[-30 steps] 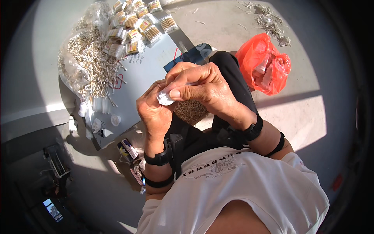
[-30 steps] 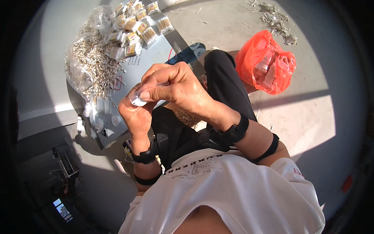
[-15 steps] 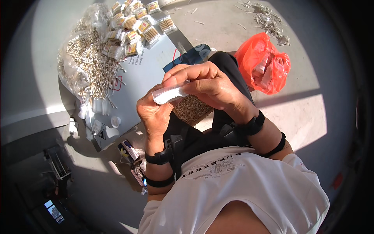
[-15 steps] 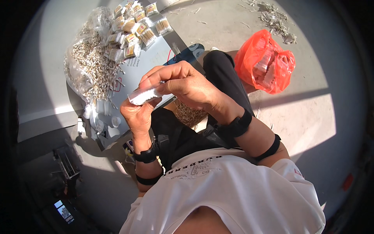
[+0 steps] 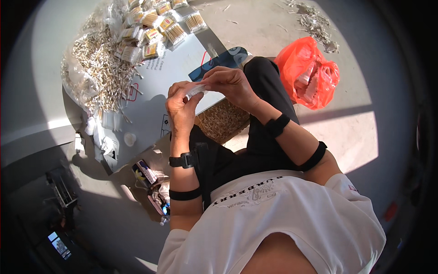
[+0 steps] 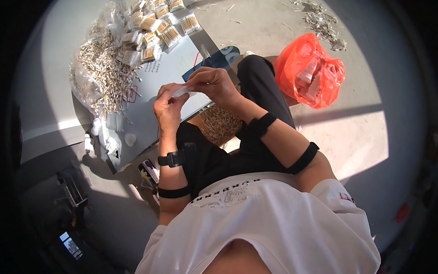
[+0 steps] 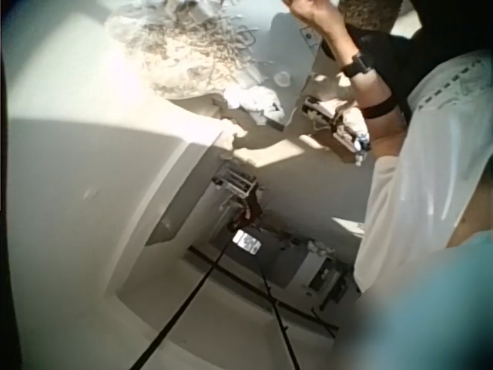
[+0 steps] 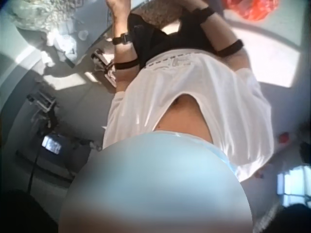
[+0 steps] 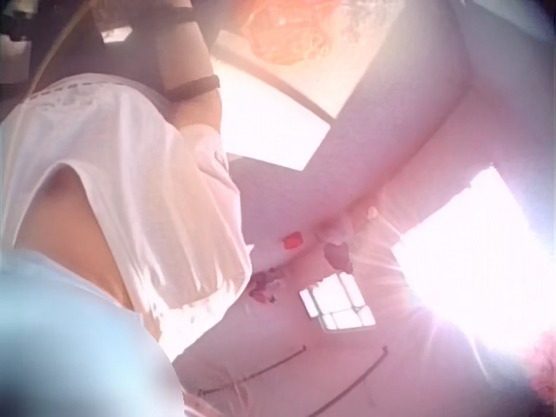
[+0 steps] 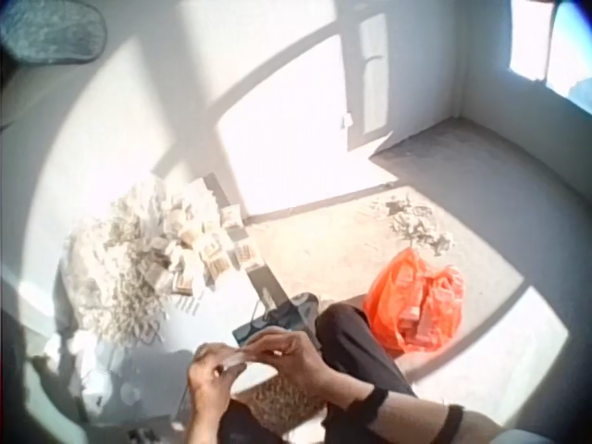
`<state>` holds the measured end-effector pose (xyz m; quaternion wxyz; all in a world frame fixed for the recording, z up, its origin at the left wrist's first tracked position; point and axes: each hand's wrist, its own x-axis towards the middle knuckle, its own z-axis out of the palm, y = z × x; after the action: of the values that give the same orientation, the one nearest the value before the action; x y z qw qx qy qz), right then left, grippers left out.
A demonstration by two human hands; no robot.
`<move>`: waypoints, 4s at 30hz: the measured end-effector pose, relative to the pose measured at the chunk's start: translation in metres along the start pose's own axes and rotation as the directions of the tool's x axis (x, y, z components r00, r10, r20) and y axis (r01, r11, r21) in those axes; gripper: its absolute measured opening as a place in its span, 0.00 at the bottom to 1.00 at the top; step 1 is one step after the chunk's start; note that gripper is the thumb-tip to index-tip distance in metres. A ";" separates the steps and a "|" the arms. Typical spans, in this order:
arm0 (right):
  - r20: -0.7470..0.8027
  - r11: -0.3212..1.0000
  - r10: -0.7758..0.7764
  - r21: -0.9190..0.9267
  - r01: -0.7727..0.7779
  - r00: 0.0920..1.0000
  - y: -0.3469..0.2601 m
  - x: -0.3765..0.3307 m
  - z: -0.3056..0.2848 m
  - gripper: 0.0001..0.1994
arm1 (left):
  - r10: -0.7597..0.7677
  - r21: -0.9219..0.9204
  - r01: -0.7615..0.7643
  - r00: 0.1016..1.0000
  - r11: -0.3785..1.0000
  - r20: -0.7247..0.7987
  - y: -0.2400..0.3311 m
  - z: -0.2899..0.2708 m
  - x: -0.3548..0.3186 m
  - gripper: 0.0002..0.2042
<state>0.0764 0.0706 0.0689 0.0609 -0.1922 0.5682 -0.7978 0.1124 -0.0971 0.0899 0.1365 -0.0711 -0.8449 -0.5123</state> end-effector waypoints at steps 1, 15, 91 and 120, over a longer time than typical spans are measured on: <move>0.024 1.000 0.022 -0.007 -0.022 0.999 0.007 0.002 -0.002 0.06 | -0.006 -0.002 0.006 1.000 1.000 -0.002 -0.006 0.002 0.000 0.13; 0.008 0.855 0.017 -0.518 -0.011 1.000 0.025 0.016 0.000 0.03 | -0.094 -0.167 0.068 0.984 0.984 -0.153 -0.046 0.018 -0.003 0.06; 0.025 0.727 0.313 -0.649 -0.223 0.950 0.011 0.035 -0.007 0.07 | -0.306 0.085 0.294 0.926 0.952 0.223 -0.025 0.001 0.025 0.05; 0.261 0.626 0.005 -0.754 0.201 0.965 0.015 0.028 -0.017 0.06 | -0.209 0.154 0.182 0.961 0.971 0.181 -0.027 0.001 0.021 0.05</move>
<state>0.0426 0.0719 0.0568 -0.0040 -0.3243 0.8323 -0.4494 0.0850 -0.1089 0.0731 0.0057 -0.0276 -0.8901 -0.4550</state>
